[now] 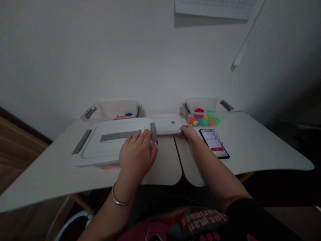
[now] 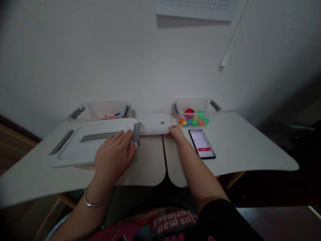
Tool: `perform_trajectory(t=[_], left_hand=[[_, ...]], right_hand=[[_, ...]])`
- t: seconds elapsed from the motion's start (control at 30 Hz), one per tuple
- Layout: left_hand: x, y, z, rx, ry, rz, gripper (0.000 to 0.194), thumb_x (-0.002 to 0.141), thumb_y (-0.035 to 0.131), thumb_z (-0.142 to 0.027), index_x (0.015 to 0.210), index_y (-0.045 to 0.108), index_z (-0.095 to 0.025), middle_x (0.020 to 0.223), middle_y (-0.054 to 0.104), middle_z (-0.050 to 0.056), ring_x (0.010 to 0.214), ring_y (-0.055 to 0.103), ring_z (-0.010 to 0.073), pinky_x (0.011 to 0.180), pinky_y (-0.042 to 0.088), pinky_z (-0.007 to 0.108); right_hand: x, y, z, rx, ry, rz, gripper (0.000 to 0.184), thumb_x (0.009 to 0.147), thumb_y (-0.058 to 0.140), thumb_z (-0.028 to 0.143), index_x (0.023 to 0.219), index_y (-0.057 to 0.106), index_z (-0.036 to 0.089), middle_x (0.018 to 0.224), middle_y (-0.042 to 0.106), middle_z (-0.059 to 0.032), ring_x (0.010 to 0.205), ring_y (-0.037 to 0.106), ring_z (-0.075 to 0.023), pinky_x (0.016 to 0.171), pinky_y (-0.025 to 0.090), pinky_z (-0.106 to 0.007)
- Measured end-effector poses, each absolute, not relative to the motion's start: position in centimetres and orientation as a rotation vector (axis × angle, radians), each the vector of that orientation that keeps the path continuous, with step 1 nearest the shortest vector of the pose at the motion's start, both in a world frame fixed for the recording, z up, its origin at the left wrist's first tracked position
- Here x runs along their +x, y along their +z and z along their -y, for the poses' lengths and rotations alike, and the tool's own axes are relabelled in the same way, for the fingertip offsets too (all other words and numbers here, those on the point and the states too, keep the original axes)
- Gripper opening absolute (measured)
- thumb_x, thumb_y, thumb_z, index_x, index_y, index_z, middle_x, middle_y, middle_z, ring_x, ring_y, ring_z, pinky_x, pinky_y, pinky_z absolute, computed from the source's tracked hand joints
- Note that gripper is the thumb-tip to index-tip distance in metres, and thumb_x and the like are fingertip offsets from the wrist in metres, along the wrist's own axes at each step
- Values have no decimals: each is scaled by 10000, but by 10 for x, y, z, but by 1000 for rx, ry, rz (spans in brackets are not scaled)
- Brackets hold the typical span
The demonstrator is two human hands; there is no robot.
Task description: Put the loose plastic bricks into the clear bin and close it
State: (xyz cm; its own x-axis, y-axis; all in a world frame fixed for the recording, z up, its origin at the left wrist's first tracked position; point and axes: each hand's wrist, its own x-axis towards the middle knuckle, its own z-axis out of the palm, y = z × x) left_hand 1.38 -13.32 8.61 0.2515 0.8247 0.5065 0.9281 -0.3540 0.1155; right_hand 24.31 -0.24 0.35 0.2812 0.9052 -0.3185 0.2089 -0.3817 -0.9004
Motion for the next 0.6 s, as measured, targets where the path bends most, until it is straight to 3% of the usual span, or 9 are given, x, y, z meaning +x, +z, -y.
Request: perform_trajectory(t=[0.07, 0.13, 0.27, 0.43, 0.6], left_hand=[[14, 86, 133, -2305, -730, 1650, 480, 884, 407, -280, 1261, 639, -93, 1293, 644, 175, 1247, 570, 369, 1036, 433, 589], [13, 86, 133, -2288, -719, 1633, 476, 888, 400, -279, 1252, 644, -90, 1283, 651, 173, 1236, 581, 360, 1028, 447, 574], [13, 85, 133, -2245, -722, 1573, 464, 892, 400, -276, 1206, 665, -63, 1230, 681, 184, 1184, 620, 347, 997, 488, 534], [14, 80, 133, -2191, -799, 1513, 423, 883, 427, -266, 1144, 695, -69, 1170, 711, 178, 1119, 659, 336, 953, 524, 515], [14, 77, 131, -2183, -835, 1501, 398, 871, 452, -260, 1128, 702, -88, 1158, 717, 170, 1110, 665, 342, 942, 532, 536]], right_hand=[[241, 7, 8, -1699, 1123, 968, 247, 939, 507, 234, 1130, 604, 111, 919, 682, -78, 790, 663, -172, 705, 560, -323], [241, 13, 15, -1614, 1073, 931, 212, 887, 469, 177, 1029, 614, 116, 673, 638, -25, 625, 635, -146, 571, 526, -251], [242, 27, 31, -1454, 1006, 909, 185, 768, 477, 192, 911, 593, 171, 528, 556, 39, 514, 605, -130, 447, 466, -200], [237, 42, 51, -1318, 972, 942, 355, 665, 508, 253, 999, 590, 168, 558, 555, 61, 446, 576, -111, 398, 436, -193], [237, 54, 70, -1210, 791, 982, 545, 649, 571, 330, 1170, 516, 178, 907, 680, -36, 418, 555, -83, 371, 437, -227]])
